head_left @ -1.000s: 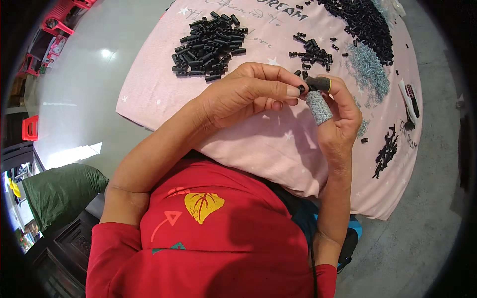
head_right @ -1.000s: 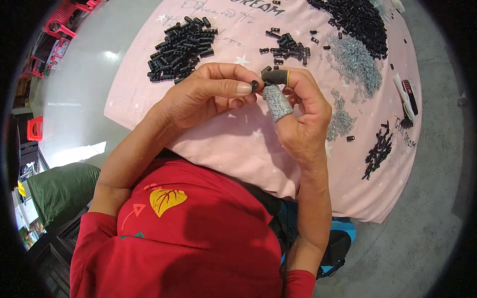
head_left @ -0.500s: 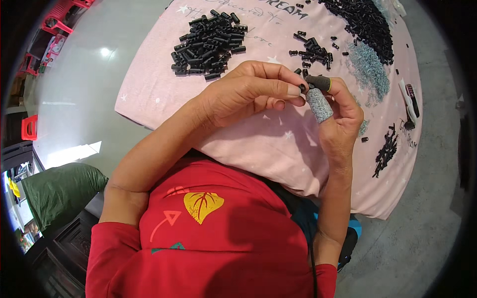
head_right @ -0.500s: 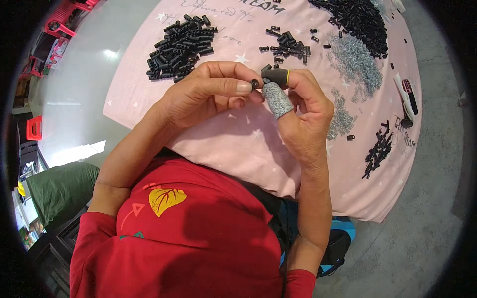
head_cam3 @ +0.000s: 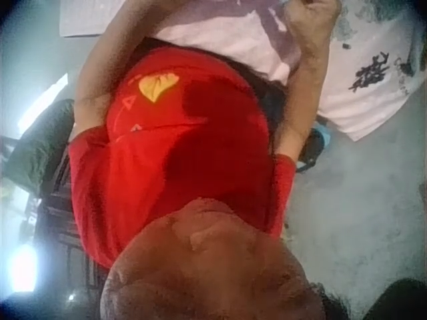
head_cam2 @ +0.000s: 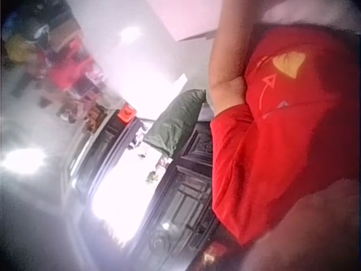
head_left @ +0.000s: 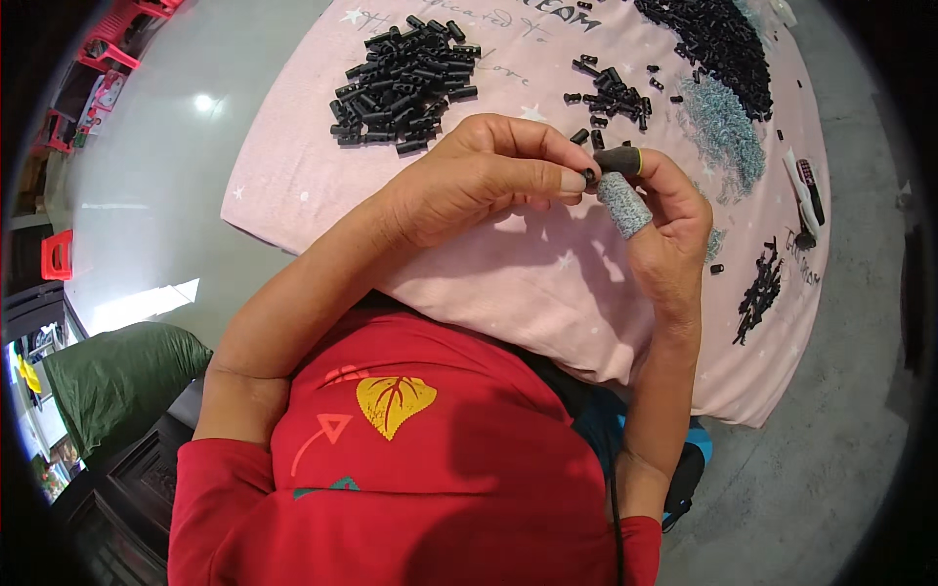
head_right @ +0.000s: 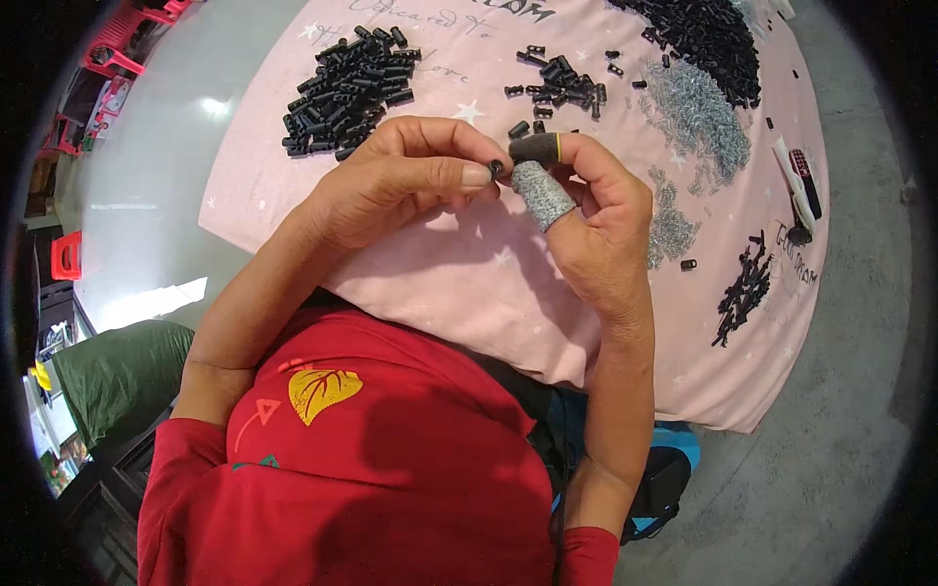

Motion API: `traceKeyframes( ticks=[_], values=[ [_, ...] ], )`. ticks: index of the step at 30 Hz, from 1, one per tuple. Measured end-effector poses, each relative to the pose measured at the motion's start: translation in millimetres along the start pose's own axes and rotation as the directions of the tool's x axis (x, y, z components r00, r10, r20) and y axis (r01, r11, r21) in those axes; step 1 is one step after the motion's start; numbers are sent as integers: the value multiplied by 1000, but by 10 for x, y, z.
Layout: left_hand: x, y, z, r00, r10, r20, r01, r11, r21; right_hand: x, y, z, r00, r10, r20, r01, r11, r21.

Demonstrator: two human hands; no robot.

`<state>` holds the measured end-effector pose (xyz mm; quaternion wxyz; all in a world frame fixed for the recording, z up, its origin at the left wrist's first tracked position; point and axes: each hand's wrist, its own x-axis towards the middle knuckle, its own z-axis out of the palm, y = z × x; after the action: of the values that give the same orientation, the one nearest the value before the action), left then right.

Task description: Inserting small white components into black plastic tubes for assembly.

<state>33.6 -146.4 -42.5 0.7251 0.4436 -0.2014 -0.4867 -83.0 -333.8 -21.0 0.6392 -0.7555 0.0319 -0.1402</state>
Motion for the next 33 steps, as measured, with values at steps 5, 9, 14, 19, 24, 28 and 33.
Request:
traceKeyframes(
  ticks=[5, 9, 14, 19, 24, 28, 33],
  values=[
    [13, 1, -5, 999, -11, -47, 12, 1000, 9, -16, -22, -54, 999, -5, -45, 6, 1000, 19],
    [9, -10, 15, 999, -12, -46, 13, 1000, 22, -34, -56, -41, 998, -8, -70, 11, 999, 45],
    [1, 5, 22, 998, 28, -52, -20, 990, 141, -52, -68, -14, 996, -20, -82, 22, 1000, 19],
    [-1, 14, 32, 998, 44, -47, -36, 985, 168, -51, -77, 6, 995, -81, -65, 78, 996, -54],
    [-4, 11, 19, 998, 41, -38, -32, 980, 195, -31, -45, -1, 986, -158, -54, 149, 979, -140],
    [-11, 32, 22, 999, 27, -44, -17, 975, 222, -30, -22, -12, 979, -198, -48, 186, 966, -181],
    [-3, 3, 8, 999, 32, -43, -22, 975, 219, -33, -43, -1, 979, -198, -46, 182, 956, -231]
  ],
)
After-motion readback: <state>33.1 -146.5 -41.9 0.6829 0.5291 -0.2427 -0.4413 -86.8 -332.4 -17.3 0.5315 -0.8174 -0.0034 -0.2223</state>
